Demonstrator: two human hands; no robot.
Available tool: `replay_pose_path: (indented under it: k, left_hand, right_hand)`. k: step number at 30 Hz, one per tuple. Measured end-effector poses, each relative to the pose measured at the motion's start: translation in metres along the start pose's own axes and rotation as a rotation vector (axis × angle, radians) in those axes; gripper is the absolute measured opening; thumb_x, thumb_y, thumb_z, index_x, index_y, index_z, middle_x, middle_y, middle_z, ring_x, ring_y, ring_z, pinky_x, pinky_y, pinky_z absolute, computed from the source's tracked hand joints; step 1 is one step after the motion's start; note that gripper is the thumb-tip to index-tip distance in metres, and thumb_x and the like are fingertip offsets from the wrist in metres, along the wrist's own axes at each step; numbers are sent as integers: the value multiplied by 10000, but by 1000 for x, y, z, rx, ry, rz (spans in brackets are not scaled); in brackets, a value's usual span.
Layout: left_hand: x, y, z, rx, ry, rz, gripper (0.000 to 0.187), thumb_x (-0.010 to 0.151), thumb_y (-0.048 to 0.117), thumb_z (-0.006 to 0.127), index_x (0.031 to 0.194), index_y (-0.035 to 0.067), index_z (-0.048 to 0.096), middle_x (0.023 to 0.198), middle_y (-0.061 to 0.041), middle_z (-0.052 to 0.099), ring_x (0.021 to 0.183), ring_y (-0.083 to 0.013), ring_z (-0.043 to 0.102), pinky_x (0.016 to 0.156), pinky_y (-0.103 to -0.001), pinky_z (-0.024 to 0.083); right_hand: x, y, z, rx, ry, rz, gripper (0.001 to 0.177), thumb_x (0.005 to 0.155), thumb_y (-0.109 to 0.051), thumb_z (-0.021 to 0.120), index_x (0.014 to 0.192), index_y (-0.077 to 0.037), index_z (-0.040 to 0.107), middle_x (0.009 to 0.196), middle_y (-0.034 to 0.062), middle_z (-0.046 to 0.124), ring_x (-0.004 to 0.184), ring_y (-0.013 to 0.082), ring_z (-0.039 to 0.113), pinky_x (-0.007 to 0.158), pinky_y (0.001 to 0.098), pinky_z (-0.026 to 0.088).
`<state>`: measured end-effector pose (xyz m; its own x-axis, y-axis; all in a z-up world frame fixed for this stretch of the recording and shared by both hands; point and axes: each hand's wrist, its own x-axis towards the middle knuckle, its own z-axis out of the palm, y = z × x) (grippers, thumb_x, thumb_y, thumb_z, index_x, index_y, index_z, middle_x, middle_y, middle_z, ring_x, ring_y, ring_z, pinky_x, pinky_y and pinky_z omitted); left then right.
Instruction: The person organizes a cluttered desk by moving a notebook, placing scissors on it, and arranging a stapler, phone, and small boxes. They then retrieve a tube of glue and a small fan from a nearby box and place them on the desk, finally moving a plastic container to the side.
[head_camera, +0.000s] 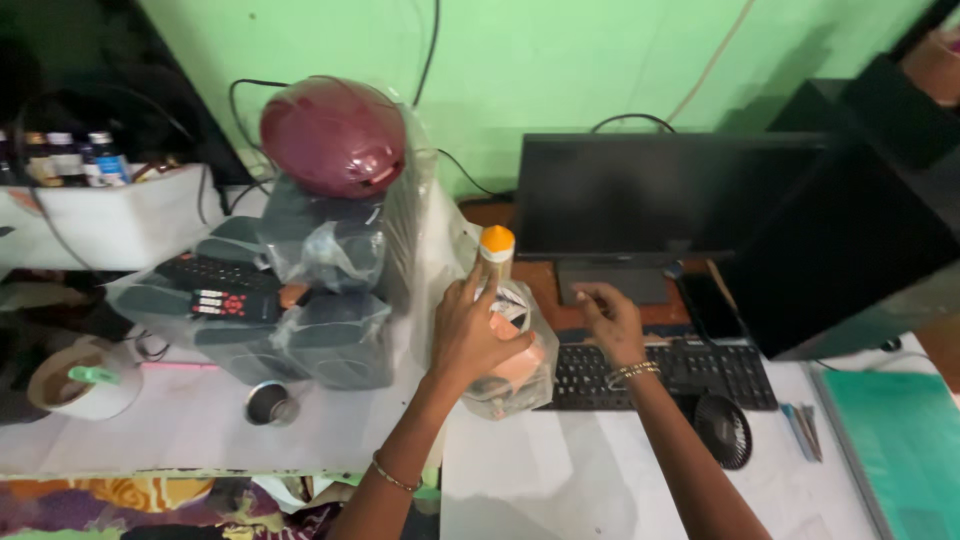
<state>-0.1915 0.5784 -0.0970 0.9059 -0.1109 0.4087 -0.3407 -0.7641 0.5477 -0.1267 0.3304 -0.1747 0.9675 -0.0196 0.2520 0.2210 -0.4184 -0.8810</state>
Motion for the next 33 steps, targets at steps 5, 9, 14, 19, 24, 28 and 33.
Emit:
replay_pose_path:
  k: [5, 9, 14, 19, 24, 28, 33]
  left_hand:
    - [-6, -17, -4, 14, -6, -27, 1179, 624, 441, 920, 1519, -41, 324, 1550, -268, 380, 1331, -453, 431, 1094, -535, 367]
    - [-10, -28, 1, -37, 35, -19, 1279, 591, 418, 928, 1542, -43, 209, 1599, -280, 298, 1398, -455, 385, 1140, -531, 322]
    - [-13, -41, 10, -114, 32, 34, 1407, 605, 417, 952, 1585, -40, 52, 1644, -307, 169, 1472, -467, 304, 1175, -527, 300]
    - [-15, -46, 18, -153, 14, 50, 1442, 601, 411, 966, 1589, -34, 16, 1658, -315, 130, 1506, -467, 252, 1188, -527, 287]
    - [-14, -49, 22, -147, -1, 60, 1444, 592, 420, 966, 1590, -22, 21, 1663, -306, 136, 1504, -458, 261, 1188, -520, 289]
    - [-13, -46, 24, -137, -28, 40, 1443, 582, 441, 957, 1587, -18, 28, 1650, -283, 170, 1486, -449, 279, 1178, -527, 280]
    - [-14, -46, 26, -82, -33, 51, 1365, 614, 473, 933, 1589, -2, 103, 1639, -251, 231, 1434, -435, 352, 1159, -532, 304]
  right_hand:
    - [50, -24, 47, -194, -113, -220, 288, 892, -153, 712, 1149, -23, 715, 1145, 137, 697, 980, 261, 698, 869, 367, 550]
    - [77, -46, 70, -537, -250, -581, 377, 800, -104, 735, 1171, -52, 687, 1464, 217, 510, 1259, 397, 525, 1040, 448, 473]
    - [106, -57, 96, -629, -368, -605, 678, 778, -121, 752, 1418, -63, 539, 1516, 195, 438, 1268, 415, 481, 997, 481, 463]
    - [108, -52, 102, -689, -376, -521, 636, 793, -105, 783, 1385, -171, 559, 1378, 136, 571, 1199, 362, 576, 1009, 430, 506]
    - [89, -56, 85, -555, -377, -478, 547, 752, -109, 822, 1245, -108, 586, 1255, 128, 617, 1136, 380, 609, 938, 452, 519]
    - [76, -59, 75, -536, -371, -360, 544, 717, -145, 841, 1198, -93, 593, 1216, 145, 617, 1088, 406, 623, 874, 476, 531]
    - [55, -36, 45, -382, -195, -342, 493, 746, -151, 829, 1183, -96, 607, 1157, 157, 654, 1078, 395, 648, 889, 459, 544]
